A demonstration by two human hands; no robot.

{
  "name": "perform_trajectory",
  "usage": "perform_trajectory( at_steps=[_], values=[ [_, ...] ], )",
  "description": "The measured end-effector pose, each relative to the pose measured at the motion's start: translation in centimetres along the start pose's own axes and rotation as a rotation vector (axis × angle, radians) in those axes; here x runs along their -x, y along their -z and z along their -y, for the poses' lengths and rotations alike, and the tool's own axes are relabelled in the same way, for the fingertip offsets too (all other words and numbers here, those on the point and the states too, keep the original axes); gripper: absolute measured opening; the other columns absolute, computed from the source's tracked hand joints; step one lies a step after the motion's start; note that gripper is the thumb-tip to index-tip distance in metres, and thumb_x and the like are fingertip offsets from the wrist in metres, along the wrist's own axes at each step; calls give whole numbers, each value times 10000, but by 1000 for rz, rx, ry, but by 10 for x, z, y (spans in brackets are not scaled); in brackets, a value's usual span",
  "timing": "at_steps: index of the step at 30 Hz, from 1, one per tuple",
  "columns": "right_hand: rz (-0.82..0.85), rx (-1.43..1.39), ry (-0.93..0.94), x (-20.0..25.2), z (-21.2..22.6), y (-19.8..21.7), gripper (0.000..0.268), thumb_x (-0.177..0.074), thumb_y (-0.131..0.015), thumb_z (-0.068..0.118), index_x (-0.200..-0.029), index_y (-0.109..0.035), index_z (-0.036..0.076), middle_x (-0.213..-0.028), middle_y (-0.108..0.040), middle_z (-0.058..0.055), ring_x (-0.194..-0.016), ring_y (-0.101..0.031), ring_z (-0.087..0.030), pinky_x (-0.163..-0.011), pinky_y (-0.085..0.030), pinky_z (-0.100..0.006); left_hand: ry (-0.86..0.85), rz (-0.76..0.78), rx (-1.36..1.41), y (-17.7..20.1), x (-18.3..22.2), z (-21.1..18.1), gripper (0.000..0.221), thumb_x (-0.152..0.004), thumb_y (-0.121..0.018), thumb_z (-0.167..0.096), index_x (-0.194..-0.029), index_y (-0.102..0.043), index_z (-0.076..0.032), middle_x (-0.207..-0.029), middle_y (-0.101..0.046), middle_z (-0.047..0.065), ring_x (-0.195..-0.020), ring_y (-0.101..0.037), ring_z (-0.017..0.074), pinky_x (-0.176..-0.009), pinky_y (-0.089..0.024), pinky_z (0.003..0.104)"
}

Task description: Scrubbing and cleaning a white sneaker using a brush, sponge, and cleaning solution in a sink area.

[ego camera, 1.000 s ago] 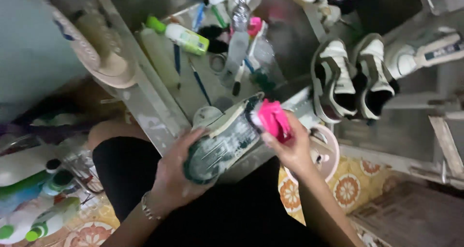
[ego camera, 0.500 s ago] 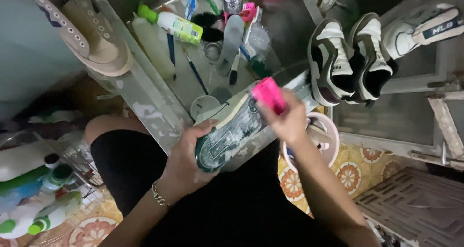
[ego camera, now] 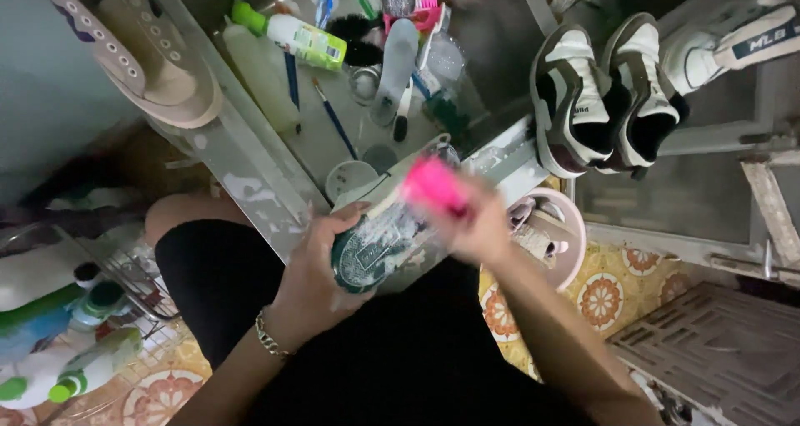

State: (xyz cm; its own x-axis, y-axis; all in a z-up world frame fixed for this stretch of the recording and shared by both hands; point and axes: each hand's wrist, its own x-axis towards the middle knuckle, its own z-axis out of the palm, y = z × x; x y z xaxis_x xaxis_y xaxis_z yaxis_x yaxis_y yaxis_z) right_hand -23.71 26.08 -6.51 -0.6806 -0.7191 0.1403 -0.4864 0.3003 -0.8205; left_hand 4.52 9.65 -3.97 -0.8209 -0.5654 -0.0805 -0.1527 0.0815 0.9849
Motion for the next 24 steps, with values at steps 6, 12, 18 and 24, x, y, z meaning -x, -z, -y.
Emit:
perform_trajectory(
  at_steps=[6, 12, 18, 24],
  values=[
    [73, -204, 33, 37, 1, -30, 416, -958, -1056, 205, -1292, -865, 43, -1028, -875, -276, -932, -901, -496, -751, -740, -525, 63, 44, -46, -2, -3, -18, 1080, -716, -1147, -147, -1634, -583, -87, -1777, -693, 243, -1608, -674, 542, -1266, -632, 769],
    [-85, 123, 8, 12, -1, 5, 471, -947, -1132, 321, -1264, -927, 40, -964, -880, -225, -817, -899, -424, -579, -684, -437, -24, 69, 192, -1, -3, -16, 964, -797, -1070, -47, -1582, -542, 134, -1737, -612, 465, -1615, -549, 742, -1299, -569, 879],
    [86, -151, 114, 33, 26, -13, 372, -1003, -1021, 230, -1301, -908, 38, -1065, -917, -260, -930, -925, -421, -659, -734, -422, 57, -41, -70, -3, 0, -4, 922, -730, -1109, -214, -1503, -641, -33, -1661, -798, 252, -1469, -795, 496, -1206, -699, 643],
    [147, -162, 75, 66, 105, -30, 417, -832, -1112, 330, -1193, -981, 166, -1033, -976, -142, -958, -979, -358, -738, -780, -394, -98, -135, -122, -9, -1, -2, 968, -746, -1154, -349, -1527, -678, -33, -1568, -848, 242, -1406, -851, 435, -1105, -744, 546]
  ],
)
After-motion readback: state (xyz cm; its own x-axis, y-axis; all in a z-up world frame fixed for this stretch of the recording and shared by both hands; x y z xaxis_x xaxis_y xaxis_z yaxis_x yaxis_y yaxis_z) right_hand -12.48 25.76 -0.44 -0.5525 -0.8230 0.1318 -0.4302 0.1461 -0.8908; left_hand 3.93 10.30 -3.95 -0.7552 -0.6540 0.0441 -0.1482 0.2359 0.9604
